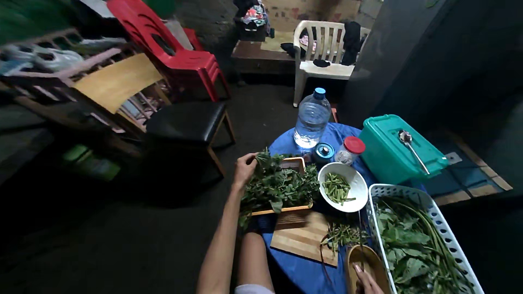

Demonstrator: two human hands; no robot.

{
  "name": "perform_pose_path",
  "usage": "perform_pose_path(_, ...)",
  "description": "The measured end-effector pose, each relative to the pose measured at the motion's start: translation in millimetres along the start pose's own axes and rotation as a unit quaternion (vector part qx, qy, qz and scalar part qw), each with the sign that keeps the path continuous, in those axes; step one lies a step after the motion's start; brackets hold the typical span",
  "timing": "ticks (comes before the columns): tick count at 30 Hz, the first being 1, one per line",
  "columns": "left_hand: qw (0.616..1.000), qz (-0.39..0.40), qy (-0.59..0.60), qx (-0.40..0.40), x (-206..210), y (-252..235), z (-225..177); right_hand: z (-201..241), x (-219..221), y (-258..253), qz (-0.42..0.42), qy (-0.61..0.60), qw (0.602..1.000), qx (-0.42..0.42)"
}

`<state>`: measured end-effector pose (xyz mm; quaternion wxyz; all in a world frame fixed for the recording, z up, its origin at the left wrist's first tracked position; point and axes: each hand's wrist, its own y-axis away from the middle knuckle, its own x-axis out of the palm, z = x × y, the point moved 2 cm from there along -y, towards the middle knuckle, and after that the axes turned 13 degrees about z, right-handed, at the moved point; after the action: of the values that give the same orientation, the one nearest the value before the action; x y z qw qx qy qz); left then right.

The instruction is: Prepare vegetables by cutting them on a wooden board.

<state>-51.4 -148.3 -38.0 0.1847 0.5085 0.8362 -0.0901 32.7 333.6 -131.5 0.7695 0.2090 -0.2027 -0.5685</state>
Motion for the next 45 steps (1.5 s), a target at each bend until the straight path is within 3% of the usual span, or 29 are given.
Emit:
perform_pose_path(3, 0.996, 0.049, -0.062, -0.035, -5.9, 1.1, 13.5, -1.3, -0.6, 2.8, -0.015, 0.003, 1.0, -0.003)
perform_pose_path(6, 0.957, 0.197, -0.169, -0.131, -0.2, 3.8, 35.9, -2.0, -3.4, 4.8, -0.024, 0.0, 1.0, 0.003)
perform_pose_path(10, 0.915, 0.287, -0.247, -0.137, 26.5, 14.1, 58.3, -1.4, -4.6, 5.4, -0.031, -0.01, 0.999, 0.003)
perform_pose_path(13, 0.903, 0.26, -0.296, -0.174, 36.0, 19.1, 62.7, -2.4, -4.0, 5.8, -0.035, -0.013, 0.999, 0.01)
perform_pose_path(17, 0.931, 0.183, -0.263, -0.174, 25.3, 15.2, 38.9, -2.8, -5.2, 6.0, -0.028, -0.011, 1.0, 0.005)
perform_pose_path(27, 0.977, 0.107, -0.182, 0.001, -2.4, -7.8, -26.1, -3.6, -3.1, 5.1, -0.034, -0.009, 0.999, 0.011)
perform_pose_path(32, 0.979, 0.077, -0.166, 0.086, 11.5, -19.5, -14.3, -1.8, -1.7, 5.3, -0.034, -0.019, 0.999, 0.01)
perform_pose_path(37, 0.946, 0.234, -0.22, -0.047, 23.5, -23.6, 24.6, -3.7, -3.5, 3.8, -0.036, -0.006, 0.999, 0.017)
perform_pose_path(41, 0.927, 0.238, -0.284, -0.057, 38.5, 0.5, 34.8, -6.9, -4.8, 4.0, -0.036, -0.005, 0.999, 0.021)
perform_pose_path(45, 0.861, 0.31, -0.375, -0.147, 65.5, 34.2, 50.6, -8.3, -0.4, 0.8, -0.029, -0.003, 0.999, 0.023)
